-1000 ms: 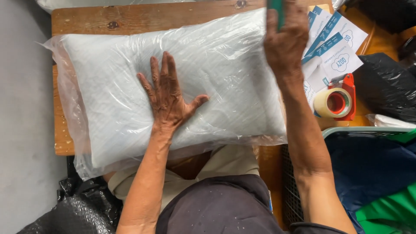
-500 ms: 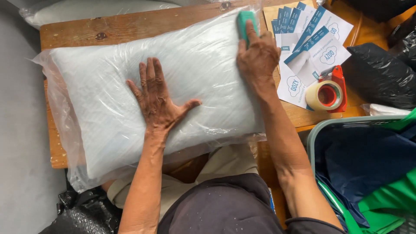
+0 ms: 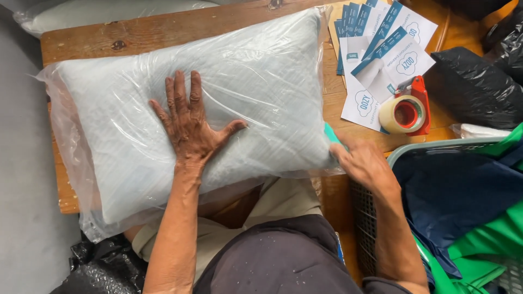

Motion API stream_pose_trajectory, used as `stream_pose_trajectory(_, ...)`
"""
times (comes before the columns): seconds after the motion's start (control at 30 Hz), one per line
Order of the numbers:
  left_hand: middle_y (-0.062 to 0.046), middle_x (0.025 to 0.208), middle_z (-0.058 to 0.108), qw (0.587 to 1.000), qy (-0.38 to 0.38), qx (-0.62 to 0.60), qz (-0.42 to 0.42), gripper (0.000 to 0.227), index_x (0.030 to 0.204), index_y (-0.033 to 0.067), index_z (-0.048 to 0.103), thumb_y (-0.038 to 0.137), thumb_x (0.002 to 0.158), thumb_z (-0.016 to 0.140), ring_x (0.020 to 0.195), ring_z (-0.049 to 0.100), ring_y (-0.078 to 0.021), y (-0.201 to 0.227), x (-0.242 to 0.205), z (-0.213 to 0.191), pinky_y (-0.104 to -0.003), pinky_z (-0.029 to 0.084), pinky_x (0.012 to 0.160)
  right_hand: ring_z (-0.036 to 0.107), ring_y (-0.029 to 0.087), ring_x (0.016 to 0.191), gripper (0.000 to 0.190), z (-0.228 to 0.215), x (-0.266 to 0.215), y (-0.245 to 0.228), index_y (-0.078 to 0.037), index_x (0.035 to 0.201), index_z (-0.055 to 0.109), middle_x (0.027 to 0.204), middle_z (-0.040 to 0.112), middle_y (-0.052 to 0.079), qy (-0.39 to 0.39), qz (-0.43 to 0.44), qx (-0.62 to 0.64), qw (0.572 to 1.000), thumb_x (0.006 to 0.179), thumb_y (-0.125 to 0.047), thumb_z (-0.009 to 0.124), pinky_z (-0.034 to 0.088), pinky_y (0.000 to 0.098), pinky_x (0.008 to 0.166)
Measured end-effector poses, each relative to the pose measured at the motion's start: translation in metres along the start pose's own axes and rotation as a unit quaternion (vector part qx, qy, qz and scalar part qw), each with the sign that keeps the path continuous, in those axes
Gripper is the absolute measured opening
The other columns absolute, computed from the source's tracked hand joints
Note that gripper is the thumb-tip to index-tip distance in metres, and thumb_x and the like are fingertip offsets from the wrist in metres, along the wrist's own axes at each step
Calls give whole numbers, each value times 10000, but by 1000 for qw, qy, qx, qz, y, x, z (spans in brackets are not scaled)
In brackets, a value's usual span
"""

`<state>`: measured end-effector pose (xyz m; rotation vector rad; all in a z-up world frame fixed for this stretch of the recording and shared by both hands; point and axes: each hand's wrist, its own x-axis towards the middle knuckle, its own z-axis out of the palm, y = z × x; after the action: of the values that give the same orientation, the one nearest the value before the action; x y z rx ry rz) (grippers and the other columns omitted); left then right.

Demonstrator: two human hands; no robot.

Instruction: The person sits cross-legged and uses a green plastic squeegee to smooth the surface of a pillow wrapped in clear plastic. They repeatedly rub the squeegee over the pillow's surface and edges, occasionally adjusting the pillow's position on their lap.

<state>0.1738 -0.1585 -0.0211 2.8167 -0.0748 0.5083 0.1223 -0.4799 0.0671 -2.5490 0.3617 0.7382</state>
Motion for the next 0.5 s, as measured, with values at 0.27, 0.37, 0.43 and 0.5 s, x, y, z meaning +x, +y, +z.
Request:
stream_pose_trajectory(0.27, -134, 1741, 150, 1000, -8, -10, -1, 1294, 1666, 148, 132, 1026, 743, 357, 1626, 99, -328, -1, 0, -4, -694, -27, 1241, 719, 221, 969, 554, 38, -67, 43, -323, 1455, 559, 1066, 726, 67, -277, -154, -119, 941, 935, -411, 392, 490, 360, 838)
stream_pose_trajectory(0.37, -101, 1767, 78, 989, -13, -145, 3, 1211, 1671, 136, 43, 961, 789, 138, 1660, 47, -334, -6, -2, -13, -688, -114, 1254, 609, 250, 834, 551, 32, -72, 18, -307, 1539, 461, 900, 608, 65, -144, -265, -70, 951, 993, -375, 439, 447, 382, 782)
stream_pose_trajectory(0.43, -87, 1774, 62, 966, -4, -259, 3, 1132, 1668, 124, 14, 901, 845, 0, 1676, 44, -356, -9, -4, -20, -683, -166, 1254, 576, 236, 699, 576, 35, -60, -12, -236, 1568, 427, 847, 543, 61, -19, -358, -6, 933, 1009, -333, 530, 457, 370, 697)
stream_pose_trajectory(0.5, -106, 1781, -52, 883, 29, -467, 18, 1047, 1657, 172, -84, 885, 893, -20, 1718, 104, -334, -14, -2, -23, -514, -100, 1401, 592, 324, 980, 473, 42, -41, -61, -82, 1510, 479, 1132, 634, 195, 269, -484, 84, 828, 1063, -129, 629, 491, 431, 904)
